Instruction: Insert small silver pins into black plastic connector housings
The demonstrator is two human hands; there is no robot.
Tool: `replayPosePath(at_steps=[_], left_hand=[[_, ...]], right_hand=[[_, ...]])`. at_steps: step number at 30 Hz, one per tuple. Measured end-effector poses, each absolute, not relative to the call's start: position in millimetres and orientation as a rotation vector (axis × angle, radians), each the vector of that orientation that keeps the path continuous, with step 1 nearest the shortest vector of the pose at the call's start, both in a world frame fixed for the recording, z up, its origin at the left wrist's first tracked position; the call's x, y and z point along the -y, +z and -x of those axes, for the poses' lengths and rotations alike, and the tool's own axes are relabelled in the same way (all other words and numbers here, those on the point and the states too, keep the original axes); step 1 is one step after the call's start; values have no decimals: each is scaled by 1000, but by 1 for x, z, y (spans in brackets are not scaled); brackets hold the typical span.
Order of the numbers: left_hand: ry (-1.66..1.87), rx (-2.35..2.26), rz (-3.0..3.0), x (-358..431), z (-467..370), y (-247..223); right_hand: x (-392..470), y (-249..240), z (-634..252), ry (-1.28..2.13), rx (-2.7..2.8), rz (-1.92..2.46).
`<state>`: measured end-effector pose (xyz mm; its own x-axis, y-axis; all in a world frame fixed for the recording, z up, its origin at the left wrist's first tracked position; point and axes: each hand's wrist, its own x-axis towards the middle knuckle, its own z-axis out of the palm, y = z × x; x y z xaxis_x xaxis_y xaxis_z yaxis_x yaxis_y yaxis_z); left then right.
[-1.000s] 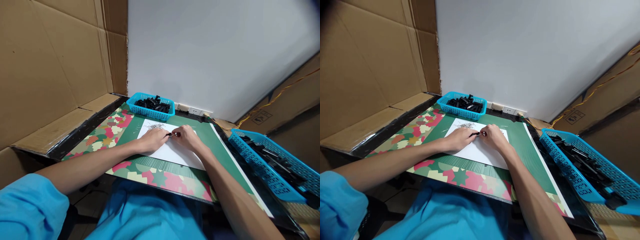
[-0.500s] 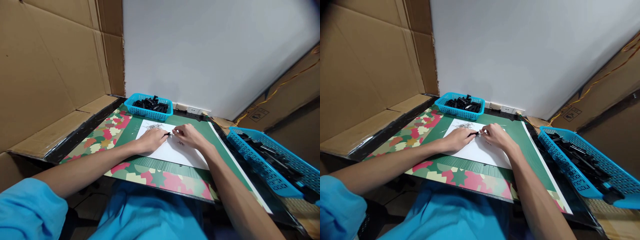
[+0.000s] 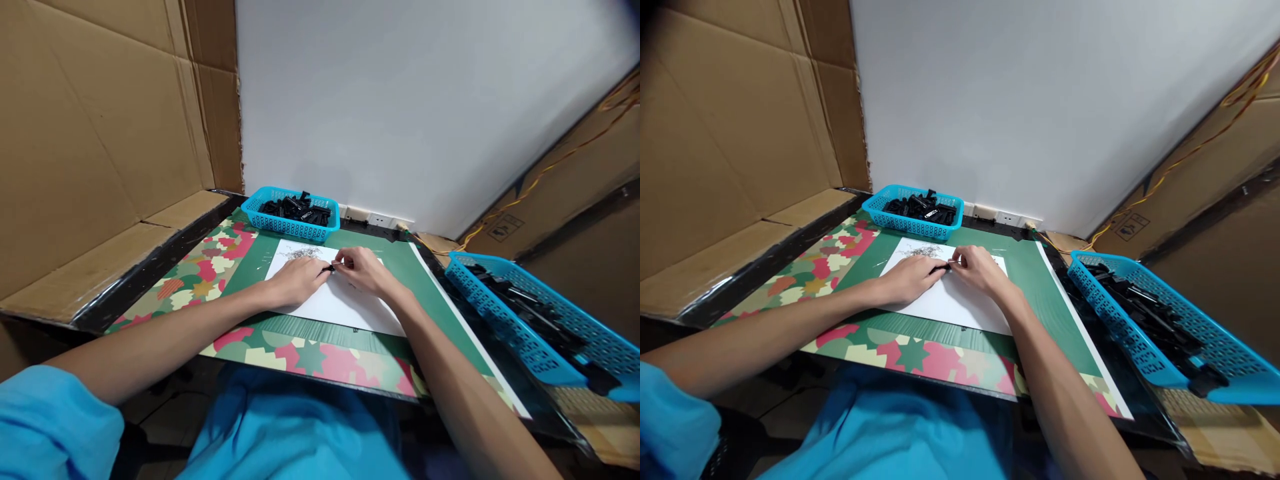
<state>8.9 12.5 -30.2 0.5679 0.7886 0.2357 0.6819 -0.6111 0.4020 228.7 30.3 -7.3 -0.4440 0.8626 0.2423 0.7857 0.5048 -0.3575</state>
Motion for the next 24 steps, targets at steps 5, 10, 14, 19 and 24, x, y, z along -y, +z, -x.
replayPosePath(at_steps=[5, 10, 14, 19, 24], left_hand=[[595, -1203, -2514, -12, -8, -29], [613, -1210, -2494, -10, -8, -29], [613, -1244, -2516, -10, -9, -30], [552, -1268, -2580, -10, -10, -30], [503, -1278, -2636, -8, -11, -30]], right_hand=[[-32, -5, -231, 260, 2295, 1348], [-39, -4, -240, 394, 2192, 1183], [-44, -7, -237, 628, 2032, 1086], [-41, -15, -218, 1121, 1654, 918], [-41, -26, -206, 1126, 1608, 952]])
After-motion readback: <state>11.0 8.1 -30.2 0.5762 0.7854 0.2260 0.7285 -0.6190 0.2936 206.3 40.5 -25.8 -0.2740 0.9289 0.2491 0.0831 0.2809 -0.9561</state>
